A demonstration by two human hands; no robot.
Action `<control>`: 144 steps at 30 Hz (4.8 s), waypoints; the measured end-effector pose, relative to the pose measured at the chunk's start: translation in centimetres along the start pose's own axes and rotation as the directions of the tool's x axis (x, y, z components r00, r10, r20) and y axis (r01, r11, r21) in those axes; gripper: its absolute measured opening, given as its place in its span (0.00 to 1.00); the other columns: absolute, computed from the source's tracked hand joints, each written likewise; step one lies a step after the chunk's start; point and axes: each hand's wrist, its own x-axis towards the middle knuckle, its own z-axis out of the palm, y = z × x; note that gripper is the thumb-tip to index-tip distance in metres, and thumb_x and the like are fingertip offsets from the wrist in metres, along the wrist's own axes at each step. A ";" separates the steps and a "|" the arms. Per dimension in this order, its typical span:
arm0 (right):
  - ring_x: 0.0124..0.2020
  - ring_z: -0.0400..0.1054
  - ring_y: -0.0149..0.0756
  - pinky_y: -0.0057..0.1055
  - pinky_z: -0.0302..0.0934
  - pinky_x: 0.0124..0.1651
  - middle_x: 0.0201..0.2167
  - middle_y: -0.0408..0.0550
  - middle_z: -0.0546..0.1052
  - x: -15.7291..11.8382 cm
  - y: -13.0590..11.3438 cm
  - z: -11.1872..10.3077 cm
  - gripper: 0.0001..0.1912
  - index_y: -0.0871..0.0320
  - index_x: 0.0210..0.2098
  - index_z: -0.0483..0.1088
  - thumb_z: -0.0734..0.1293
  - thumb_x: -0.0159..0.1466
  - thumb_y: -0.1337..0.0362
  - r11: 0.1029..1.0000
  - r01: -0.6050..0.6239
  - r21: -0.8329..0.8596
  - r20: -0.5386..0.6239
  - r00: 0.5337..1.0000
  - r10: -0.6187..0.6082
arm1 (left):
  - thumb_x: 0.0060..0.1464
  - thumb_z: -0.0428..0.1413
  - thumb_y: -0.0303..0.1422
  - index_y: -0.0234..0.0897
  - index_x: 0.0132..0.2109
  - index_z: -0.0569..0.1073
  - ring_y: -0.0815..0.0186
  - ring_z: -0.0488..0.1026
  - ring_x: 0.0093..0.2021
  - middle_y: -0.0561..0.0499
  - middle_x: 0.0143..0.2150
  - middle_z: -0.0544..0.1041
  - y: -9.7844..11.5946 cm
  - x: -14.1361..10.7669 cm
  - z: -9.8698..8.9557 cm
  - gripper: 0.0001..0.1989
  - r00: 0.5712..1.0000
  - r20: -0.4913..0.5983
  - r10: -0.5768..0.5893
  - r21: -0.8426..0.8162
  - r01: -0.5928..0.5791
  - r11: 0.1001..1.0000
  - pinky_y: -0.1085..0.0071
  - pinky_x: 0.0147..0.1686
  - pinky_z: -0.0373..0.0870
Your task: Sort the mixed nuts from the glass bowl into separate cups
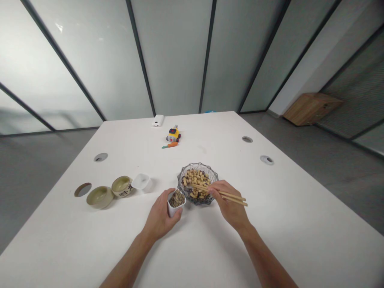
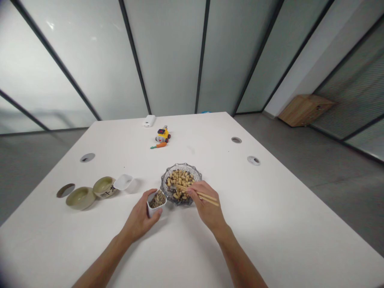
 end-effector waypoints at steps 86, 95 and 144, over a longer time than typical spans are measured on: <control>0.42 0.81 0.46 0.36 0.75 0.36 0.50 0.51 0.81 -10.4 -3.0 -2.4 0.29 0.52 0.63 0.66 0.68 0.64 0.53 0.750 0.011 -0.661 0.063 0.997 0.040 | 0.51 0.64 0.32 0.40 0.71 0.52 0.44 0.66 0.68 0.35 0.69 0.65 5.3 -5.8 4.8 0.45 0.938 0.142 0.315 -0.217 -0.281 0.935 0.44 0.66 0.68; 0.45 0.80 0.56 0.49 0.73 0.38 0.56 0.62 0.78 -3.2 3.7 -8.2 0.32 0.59 0.64 0.67 0.60 0.69 0.44 0.470 -0.289 -0.834 -0.154 0.940 0.305 | 0.61 0.57 0.38 0.34 0.68 0.61 0.37 0.63 0.67 0.31 0.66 0.69 0.1 1.2 -7.8 0.32 0.921 -0.376 0.098 0.539 0.132 0.832 0.34 0.65 0.54; 0.35 0.78 0.40 0.37 0.74 0.41 0.33 0.49 0.83 -2.3 1.8 1.5 0.15 0.54 0.35 0.82 0.66 0.71 0.54 0.991 0.091 -0.094 -0.191 0.976 -0.108 | 0.56 0.59 0.31 0.36 0.68 0.61 0.49 0.68 0.63 0.39 0.62 0.72 -0.6 -1.7 0.2 0.34 0.992 -0.119 0.029 -0.013 -0.031 0.999 0.47 0.64 0.67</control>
